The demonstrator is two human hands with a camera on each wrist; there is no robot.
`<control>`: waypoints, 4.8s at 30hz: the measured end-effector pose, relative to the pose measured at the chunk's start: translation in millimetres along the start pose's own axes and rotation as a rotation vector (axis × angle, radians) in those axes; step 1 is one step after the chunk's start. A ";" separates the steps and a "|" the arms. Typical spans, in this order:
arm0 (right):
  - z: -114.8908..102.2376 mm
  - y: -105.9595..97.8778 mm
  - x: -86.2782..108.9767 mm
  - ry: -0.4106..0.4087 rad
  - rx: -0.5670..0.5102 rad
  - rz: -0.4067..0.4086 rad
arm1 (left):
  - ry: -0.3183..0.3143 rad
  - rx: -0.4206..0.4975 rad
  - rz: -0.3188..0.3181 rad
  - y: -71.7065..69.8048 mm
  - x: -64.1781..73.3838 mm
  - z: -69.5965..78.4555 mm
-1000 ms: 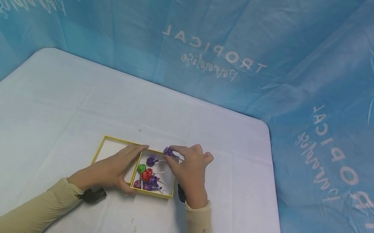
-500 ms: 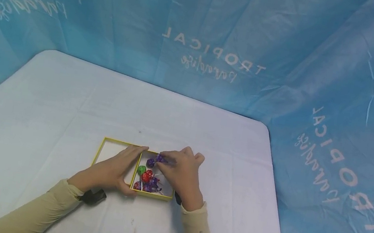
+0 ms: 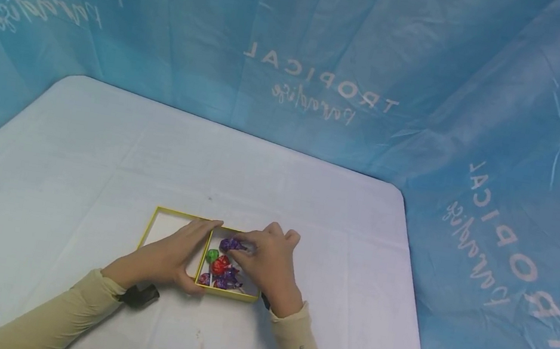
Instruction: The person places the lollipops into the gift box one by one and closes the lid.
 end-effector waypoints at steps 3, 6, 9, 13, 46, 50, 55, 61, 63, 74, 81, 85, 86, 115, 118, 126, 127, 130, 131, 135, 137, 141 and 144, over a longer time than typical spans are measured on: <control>0.1 4.5 0.9 -0.007 -0.001 -0.016 | 0.000 -0.001 0.001 -0.2 0.1 0.4; 0.9 9.0 2.0 -0.014 0.009 -0.023 | -0.002 -0.005 -0.002 0.1 0.1 0.3; 1.9 12.4 3.2 -0.020 0.023 -0.019 | -0.007 -0.006 -0.006 0.7 0.1 -0.1; 2.7 16.3 4.5 -0.023 0.025 -0.021 | -0.010 -0.008 -0.006 1.0 0.0 -0.4; -2.0 21.9 6.4 -0.074 0.134 -0.008 | -0.011 -0.020 -0.002 0.3 -1.5 -0.5; -2.3 20.9 6.2 -0.073 0.117 -0.007 | -0.013 -0.022 -0.005 0.8 -1.7 -1.2; -2.5 19.6 6.7 -0.074 0.108 -0.003 | -0.018 -0.020 -0.006 1.0 -1.8 -1.8; -2.3 18.5 7.7 -0.077 0.105 0.001 | -0.016 -0.029 -0.010 1.0 -2.1 0.2; -2.4 18.3 8.1 -0.078 0.111 0.000 | -0.013 -0.037 -0.011 0.6 -1.6 0.9; -1.3 10.8 11.1 -0.091 0.129 0.012 | -0.004 -0.061 -0.022 -2.5 0.4 4.8; -4.3 1.2 13.0 -0.119 0.128 0.050 | 0.028 -0.107 -0.014 -2.6 -0.4 8.2; -8.0 -6.9 13.8 -0.127 0.130 0.072 | 0.048 -0.124 0.004 -5.3 0.7 12.7; -10.0 -9.6 13.7 -0.131 0.129 0.078 | 0.054 -0.129 0.011 -6.6 1.9 13.9; -81.7 41.0 -27.0 -0.294 0.445 -0.427 | -0.153 -0.379 -0.035 -89.8 49.9 -44.1; -83.6 53.7 -25.3 -0.288 0.487 -0.493 | -0.171 -0.367 -0.039 -90.8 53.2 -45.8; -86.2 65.5 -22.5 -0.240 0.543 -0.595 | -0.175 -0.330 -0.057 -77.6 55.9 -47.4; -86.2 66.3 -22.7 -0.236 0.544 -0.597 | -0.177 -0.334 -0.056 -76.1 55.6 -48.4; -86.9 68.4 -22.8 -0.224 0.541 -0.610 | -0.168 -0.338 -0.049 -73.1 54.7 -48.9; -87.3 69.2 -23.0 -0.221 0.539 -0.616 | -0.164 -0.343 -0.048 -72.5 54.5 -48.7; -88.5 73.9 -23.8 -0.215 0.549 -0.640 | -0.139 -0.337 -0.041 -70.9 52.9 -45.8; -89.1 77.3 -24.0 -0.215 0.555 -0.655 | -0.128 -0.336 -0.041 -69.9 51.4 -44.5; -89.0 84.4 -23.9 -0.214 0.592 -0.682 | -0.121 -0.351 -0.047 -68.3 49.4 -43.8; -87.5 87.9 -23.5 -0.204 0.630 -0.697 | -0.120 -0.370 -0.047 -67.0 49.2 -44.6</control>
Point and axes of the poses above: each hand's wrist, its own x-axis away from the middle knuckle, its own y-axis out of the palm, z = x × y, the point moved 10 cm from there along -x, towards the middle knuckle, and after that the axes turned 4 degrees about -z, right-handed, at the moved point
